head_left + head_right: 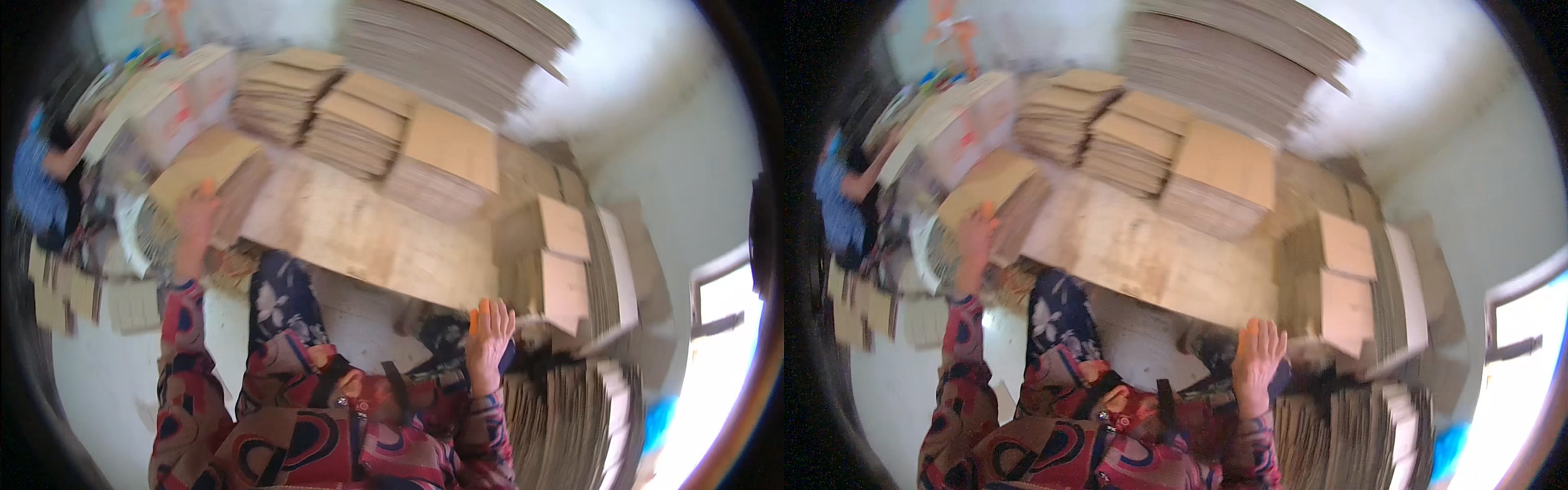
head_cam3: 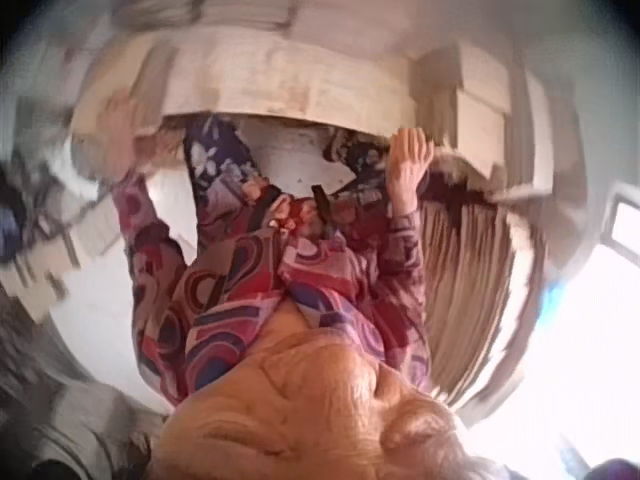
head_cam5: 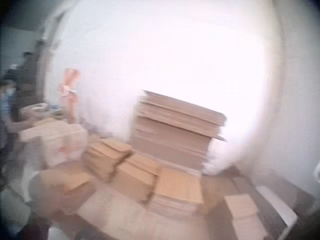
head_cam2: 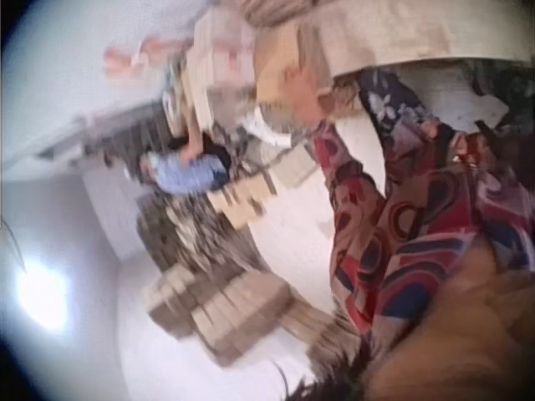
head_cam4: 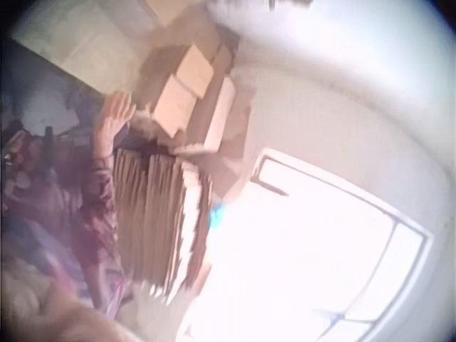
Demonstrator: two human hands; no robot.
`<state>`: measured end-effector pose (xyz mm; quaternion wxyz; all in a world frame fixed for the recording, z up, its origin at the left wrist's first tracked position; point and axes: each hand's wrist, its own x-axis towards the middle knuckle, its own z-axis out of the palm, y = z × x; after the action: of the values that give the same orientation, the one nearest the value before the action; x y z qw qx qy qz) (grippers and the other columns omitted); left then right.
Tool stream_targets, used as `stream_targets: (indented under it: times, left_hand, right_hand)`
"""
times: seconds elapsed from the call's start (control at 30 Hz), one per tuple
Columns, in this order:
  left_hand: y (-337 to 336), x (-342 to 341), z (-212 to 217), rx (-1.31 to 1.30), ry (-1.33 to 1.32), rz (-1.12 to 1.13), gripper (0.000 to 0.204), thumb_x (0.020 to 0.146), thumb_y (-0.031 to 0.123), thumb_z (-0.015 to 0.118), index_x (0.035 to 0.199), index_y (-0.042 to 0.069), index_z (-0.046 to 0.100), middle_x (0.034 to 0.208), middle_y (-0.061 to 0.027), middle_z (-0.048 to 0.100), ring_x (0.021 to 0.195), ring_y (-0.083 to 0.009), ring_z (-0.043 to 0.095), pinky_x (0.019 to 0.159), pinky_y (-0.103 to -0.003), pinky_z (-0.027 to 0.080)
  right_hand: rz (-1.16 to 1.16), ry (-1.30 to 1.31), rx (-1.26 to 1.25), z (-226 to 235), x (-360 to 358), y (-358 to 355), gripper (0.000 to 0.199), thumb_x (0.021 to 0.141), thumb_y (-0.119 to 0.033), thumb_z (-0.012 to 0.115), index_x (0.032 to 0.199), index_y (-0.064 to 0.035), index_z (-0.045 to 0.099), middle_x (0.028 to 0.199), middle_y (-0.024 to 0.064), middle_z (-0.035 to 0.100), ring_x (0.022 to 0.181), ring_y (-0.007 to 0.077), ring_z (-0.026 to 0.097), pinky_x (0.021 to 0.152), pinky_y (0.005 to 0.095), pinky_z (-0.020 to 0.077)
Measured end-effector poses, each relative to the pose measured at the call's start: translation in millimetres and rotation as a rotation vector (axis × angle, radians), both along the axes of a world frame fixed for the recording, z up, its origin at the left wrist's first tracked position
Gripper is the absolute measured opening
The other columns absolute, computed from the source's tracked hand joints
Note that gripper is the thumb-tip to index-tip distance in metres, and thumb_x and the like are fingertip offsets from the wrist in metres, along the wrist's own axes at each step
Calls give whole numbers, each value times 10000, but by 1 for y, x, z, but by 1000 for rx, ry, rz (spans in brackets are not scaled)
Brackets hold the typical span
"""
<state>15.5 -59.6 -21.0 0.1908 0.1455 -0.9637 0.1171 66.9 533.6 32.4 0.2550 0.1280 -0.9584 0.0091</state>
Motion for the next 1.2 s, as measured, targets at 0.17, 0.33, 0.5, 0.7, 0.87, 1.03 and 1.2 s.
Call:
stream_targets:
  times: [0.17, 0.33, 0.5, 0.7, 0.87, 1.03, 1.2]
  left_hand:
    - [17, -10, 14, 38, -91, -33, 411, 827, 378, 663, 1085, 59, 646, 1011, -112, 673, 994, -322, 609, 789, -462, 477]
    - [73, -27, 37, 38, 62, -204, 357, 817, 307, 688, 1040, 32, 640, 976, -108, 669, 914, -321, 607, 754, -445, 474]
    - [153, -50, 52, 149, 198, -576, 338, 755, 249, 737, 984, 16, 650, 958, -124, 663, 900, -313, 600, 757, -435, 467]
    - [249, -97, 63, 281, 206, -830, 368, 735, 213, 761, 1016, 4, 647, 1004, -118, 667, 945, -303, 593, 817, -409, 470]
    - [307, -159, 61, 406, 200, -974, 460, 757, 255, 746, 1099, -2, 580, 953, -103, 617, 924, -279, 558, 787, -383, 432]
    - [358, -207, 64, 299, 185, -916, 532, 780, 317, 729, 1159, -13, 553, 1131, -127, 598, 1094, -276, 522, 838, -384, 438]
    - [381, -245, 49, 71, 19, -858, 388, 780, 205, 677, 1077, -25, 584, 1097, -133, 581, 1059, -279, 513, 812, -406, 424]
  right_hand:
    - [-157, 84, 31, 37, -27, 65, 334, 903, -123, 584, 1206, 7, 536, 1138, 164, 580, 1152, 336, 511, 1018, 511, 346]
    - [-383, 12, 155, 53, -91, 112, 498, 916, -336, 595, 1245, 30, 517, 1212, 171, 552, 1194, 335, 484, 993, 551, 347]
    - [-546, -134, 83, 53, -160, 111, 677, 884, -495, 597, 1229, 84, 535, 1259, 202, 529, 1241, 347, 446, 982, 567, 344]
    - [-523, -391, -67, 47, -202, 117, 507, 880, -427, 620, 1010, 63, 641, 1021, 265, 637, 985, 396, 606, 864, 495, 464]
    - [-263, -183, -52, 24, -222, 189, 352, 895, -306, 614, 801, 28, 670, 725, 248, 638, 701, 425, 634, 664, 500, 496]
    - [-272, -31, -24, 57, -191, 185, 340, 904, -58, 542, 1239, 0, 533, 726, 220, 628, 669, 404, 620, 568, 524, 457]
    - [-299, 291, -322, 107, -137, 119, 417, 967, -40, 486, 1380, -44, 434, 1156, 195, 654, 874, 284, 710, 673, 355, 595]
